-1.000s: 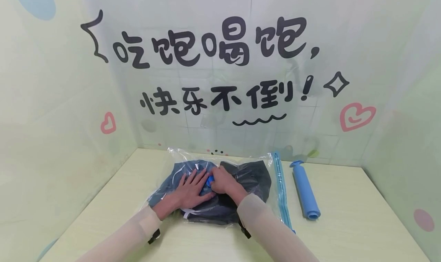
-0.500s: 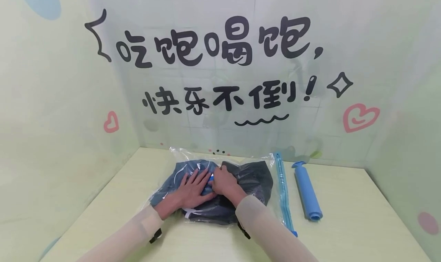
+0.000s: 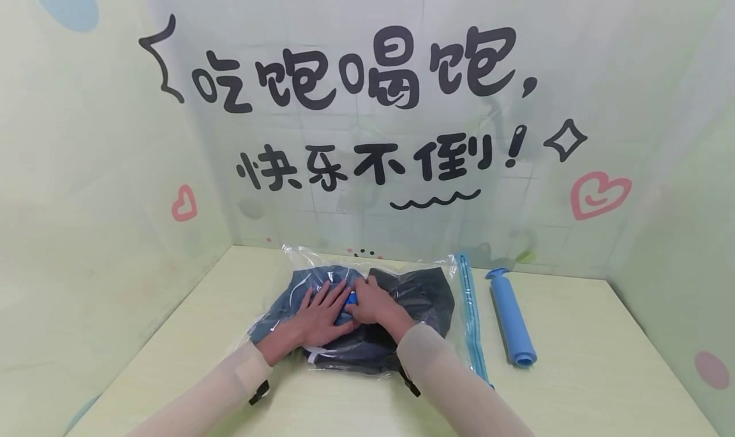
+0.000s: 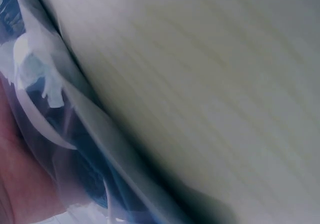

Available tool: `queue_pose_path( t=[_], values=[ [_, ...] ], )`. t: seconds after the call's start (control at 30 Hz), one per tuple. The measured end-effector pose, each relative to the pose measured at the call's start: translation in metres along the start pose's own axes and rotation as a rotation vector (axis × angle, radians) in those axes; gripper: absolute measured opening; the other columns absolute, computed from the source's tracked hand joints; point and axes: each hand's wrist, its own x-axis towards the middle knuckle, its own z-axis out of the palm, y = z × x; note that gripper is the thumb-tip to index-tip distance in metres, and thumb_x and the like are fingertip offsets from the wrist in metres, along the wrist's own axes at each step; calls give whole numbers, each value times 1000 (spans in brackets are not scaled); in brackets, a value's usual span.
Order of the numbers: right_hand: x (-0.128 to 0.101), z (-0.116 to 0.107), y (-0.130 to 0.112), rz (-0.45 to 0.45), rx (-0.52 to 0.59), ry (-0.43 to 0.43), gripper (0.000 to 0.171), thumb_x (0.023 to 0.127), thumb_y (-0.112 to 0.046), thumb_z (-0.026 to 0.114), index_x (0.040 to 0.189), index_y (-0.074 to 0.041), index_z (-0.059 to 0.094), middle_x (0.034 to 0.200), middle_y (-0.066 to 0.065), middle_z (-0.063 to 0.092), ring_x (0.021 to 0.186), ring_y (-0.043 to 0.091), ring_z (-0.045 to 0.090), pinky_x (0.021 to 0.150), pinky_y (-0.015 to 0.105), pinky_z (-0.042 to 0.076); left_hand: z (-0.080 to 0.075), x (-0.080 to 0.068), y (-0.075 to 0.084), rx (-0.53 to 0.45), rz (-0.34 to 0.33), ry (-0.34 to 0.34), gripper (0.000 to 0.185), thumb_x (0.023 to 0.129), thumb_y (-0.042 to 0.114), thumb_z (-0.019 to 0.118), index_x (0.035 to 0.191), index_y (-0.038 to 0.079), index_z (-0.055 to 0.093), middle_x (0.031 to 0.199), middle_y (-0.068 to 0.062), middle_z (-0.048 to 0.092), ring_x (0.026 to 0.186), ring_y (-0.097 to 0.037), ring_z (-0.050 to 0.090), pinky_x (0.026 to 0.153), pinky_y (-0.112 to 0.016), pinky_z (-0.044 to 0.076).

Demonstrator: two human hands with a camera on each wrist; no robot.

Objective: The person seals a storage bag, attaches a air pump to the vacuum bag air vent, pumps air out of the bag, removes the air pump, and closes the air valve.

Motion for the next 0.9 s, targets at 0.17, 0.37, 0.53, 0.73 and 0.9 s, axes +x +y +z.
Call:
queue_pose_path(
  t=[0.17,0.37,0.53,0.73,0.9],
  values=[
    [-1,1,-1,38,-2,47,66,101,-39,64,140,11,45,134,32,45,117,42,56,96,53,47,0,0,1,-13,-22,-19,92,97,73,41,163,12,22,169,-6,11,152,-38,0,114,-64,-2],
    [3,7,-3,79,-143,75,64,101,-39,64,133,15,52,127,31,52,106,41,62,90,50,52,-2,-2,4,1,-19,-18,89,98,70,43,163,11,26,168,-8,15,152,-40,5,114,-65,2],
    [5,6,-1,55,-206,38,48,100,-26,68,133,7,56,124,23,57,110,34,60,93,48,50,-2,-3,5,21,-14,-12,92,98,74,36,163,10,25,168,-9,16,152,-39,7,115,-65,2],
    [5,-1,1,-2,-156,-49,30,98,-5,66,128,-9,61,118,18,55,104,31,58,90,49,52,-1,-1,3,12,-18,-26,93,97,75,36,164,13,19,169,-8,13,152,-40,4,115,-64,0],
    [4,-4,5,-30,-100,-73,32,98,1,63,127,-12,61,117,18,53,102,32,57,90,50,51,3,2,0,7,-25,-31,93,96,75,37,165,17,14,169,-6,9,152,-38,1,114,-65,-2]
  ],
)
